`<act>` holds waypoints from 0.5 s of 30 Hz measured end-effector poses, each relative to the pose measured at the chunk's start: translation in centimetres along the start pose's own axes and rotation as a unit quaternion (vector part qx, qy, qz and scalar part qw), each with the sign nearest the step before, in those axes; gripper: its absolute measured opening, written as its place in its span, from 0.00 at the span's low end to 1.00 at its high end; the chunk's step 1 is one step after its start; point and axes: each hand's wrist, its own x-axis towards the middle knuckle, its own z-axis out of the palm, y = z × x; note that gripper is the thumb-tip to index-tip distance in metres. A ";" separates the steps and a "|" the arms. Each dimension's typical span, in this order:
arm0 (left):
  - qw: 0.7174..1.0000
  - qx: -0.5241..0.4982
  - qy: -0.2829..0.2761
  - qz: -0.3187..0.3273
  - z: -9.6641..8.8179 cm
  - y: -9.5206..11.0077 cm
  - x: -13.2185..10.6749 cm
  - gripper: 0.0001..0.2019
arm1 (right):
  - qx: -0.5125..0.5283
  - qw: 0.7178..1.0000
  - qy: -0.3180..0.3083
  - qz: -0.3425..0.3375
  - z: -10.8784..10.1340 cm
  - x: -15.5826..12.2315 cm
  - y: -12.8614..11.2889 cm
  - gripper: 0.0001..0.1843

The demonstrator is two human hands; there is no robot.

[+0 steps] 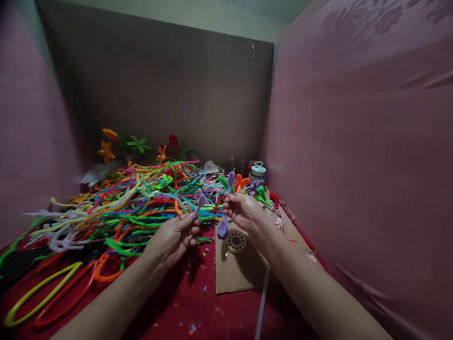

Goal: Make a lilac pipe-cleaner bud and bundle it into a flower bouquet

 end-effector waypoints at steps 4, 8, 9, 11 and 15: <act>1.000 -0.014 -0.008 -0.003 0.2 0.0 -0.5 0.10 | 0.023 0.998 -0.017 0.060 1.6 -1.4 2.7 0.02; 0.999 -0.002 -0.039 0.026 0.8 -0.2 -0.9 0.14 | 0.035 0.994 -0.043 0.089 2.4 -2.4 4.1 0.05; 0.998 0.015 -0.048 0.033 0.9 -0.3 -1.0 0.14 | 0.037 0.994 -0.048 0.091 2.4 -2.6 4.3 0.05; 0.996 0.059 -0.057 0.047 1.0 -0.5 -1.0 0.12 | 0.042 0.994 -0.058 0.085 2.4 -2.8 4.8 0.05; 0.985 0.154 -0.062 0.039 1.1 -0.8 -0.9 0.10 | 0.027 0.995 -0.071 0.065 2.5 -3.2 5.1 0.07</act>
